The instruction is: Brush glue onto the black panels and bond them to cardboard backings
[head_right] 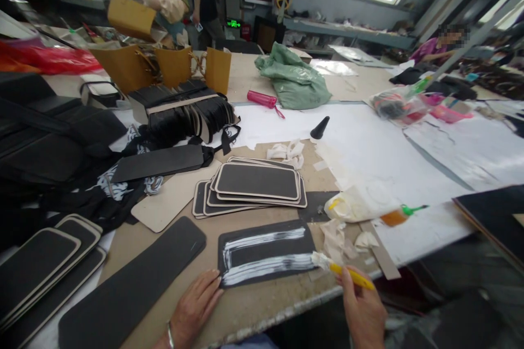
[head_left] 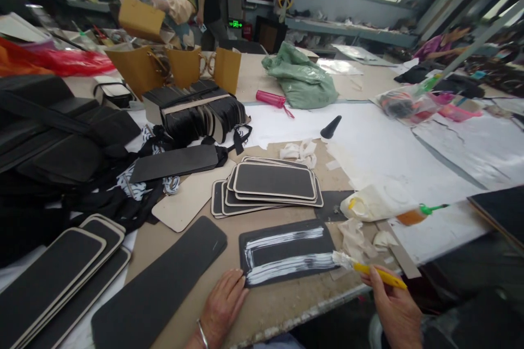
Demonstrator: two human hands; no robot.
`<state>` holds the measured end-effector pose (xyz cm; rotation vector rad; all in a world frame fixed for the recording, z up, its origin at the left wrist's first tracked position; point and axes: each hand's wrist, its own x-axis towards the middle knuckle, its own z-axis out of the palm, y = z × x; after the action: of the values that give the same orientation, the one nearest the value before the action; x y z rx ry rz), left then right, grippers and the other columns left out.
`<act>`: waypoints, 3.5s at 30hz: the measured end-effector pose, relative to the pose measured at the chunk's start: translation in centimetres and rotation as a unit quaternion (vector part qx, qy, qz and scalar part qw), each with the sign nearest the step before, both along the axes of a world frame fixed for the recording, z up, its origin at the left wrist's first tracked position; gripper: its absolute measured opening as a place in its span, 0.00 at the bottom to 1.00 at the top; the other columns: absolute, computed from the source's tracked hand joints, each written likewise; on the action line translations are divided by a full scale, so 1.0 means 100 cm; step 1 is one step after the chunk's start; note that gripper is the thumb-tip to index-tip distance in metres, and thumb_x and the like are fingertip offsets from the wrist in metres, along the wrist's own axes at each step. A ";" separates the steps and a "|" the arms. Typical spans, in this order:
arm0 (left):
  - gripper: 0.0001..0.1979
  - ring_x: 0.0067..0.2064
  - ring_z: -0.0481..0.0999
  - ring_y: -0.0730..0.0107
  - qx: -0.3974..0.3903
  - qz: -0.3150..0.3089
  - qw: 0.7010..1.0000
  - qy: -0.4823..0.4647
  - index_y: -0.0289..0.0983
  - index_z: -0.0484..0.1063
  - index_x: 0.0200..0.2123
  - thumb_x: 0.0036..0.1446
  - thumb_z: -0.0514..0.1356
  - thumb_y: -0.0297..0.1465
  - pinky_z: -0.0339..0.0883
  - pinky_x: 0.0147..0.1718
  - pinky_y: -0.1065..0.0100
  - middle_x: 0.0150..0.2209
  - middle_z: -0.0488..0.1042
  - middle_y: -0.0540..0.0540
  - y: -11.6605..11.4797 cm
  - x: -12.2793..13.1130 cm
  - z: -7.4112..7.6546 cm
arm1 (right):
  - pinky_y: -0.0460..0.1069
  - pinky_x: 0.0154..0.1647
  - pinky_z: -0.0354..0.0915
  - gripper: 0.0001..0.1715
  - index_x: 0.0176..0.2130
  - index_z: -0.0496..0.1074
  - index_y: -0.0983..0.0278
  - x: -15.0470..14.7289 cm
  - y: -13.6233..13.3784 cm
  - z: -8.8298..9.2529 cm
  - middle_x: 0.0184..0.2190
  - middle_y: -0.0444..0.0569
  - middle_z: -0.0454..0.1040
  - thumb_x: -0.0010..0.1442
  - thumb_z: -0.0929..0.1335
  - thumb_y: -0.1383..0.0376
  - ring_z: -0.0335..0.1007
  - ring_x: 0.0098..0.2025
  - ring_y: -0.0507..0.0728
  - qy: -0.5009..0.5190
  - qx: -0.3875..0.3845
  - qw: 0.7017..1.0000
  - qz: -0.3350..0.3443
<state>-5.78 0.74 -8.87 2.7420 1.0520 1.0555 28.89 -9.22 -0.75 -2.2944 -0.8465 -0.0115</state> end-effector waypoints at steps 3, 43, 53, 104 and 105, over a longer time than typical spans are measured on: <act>0.10 0.41 0.75 0.67 -0.004 0.006 1.000 -0.005 0.34 0.70 0.39 0.60 0.51 0.29 0.73 0.41 0.66 0.38 0.76 0.43 -0.001 0.002 0.000 | 0.54 0.35 0.66 0.31 0.33 0.72 0.64 0.001 0.010 0.013 0.29 0.52 0.75 0.51 0.61 0.40 0.71 0.32 0.61 -0.050 0.016 0.998 0.039; 0.13 0.39 0.75 0.69 -0.099 0.030 0.995 -0.003 0.36 0.71 0.37 0.61 0.47 0.27 0.74 0.37 0.69 0.37 0.74 0.42 -0.004 0.011 0.015 | 0.47 0.41 0.69 0.15 0.45 0.69 0.60 -0.170 0.073 0.010 0.37 0.50 0.73 0.59 0.61 0.71 0.71 0.40 0.54 0.070 0.104 0.850 0.511; 0.12 0.37 0.74 0.68 -0.124 0.042 0.991 -0.011 0.35 0.71 0.34 0.59 0.47 0.25 0.74 0.36 0.66 0.34 0.74 0.41 -0.004 0.015 0.017 | 0.50 0.34 0.71 0.14 0.37 0.69 0.65 -0.163 0.093 -0.003 0.34 0.50 0.72 0.56 0.65 0.56 0.72 0.29 0.54 0.302 0.092 0.914 0.253; 0.15 0.26 0.75 0.68 -0.599 0.220 0.652 -0.409 0.36 0.66 0.25 0.41 0.63 0.41 0.70 0.26 0.69 0.22 0.73 0.48 0.003 0.043 0.040 | 0.51 0.34 0.70 0.20 0.37 0.68 0.65 -0.090 0.038 0.010 0.28 0.49 0.75 0.53 0.66 0.51 0.73 0.28 0.57 0.240 0.085 0.961 0.110; 0.16 0.24 0.74 0.69 -0.613 0.228 0.627 -0.423 0.36 0.65 0.25 0.38 0.64 0.41 0.69 0.25 0.70 0.21 0.72 0.49 0.006 0.044 0.042 | 0.52 0.34 0.70 0.21 0.36 0.68 0.65 -0.091 0.042 0.007 0.27 0.49 0.75 0.52 0.66 0.50 0.73 0.28 0.57 0.270 0.086 0.954 0.099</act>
<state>-1.35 1.38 -4.68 0.7485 1.4192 0.8759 19.78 -5.06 -0.10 -1.8971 -0.7424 0.5815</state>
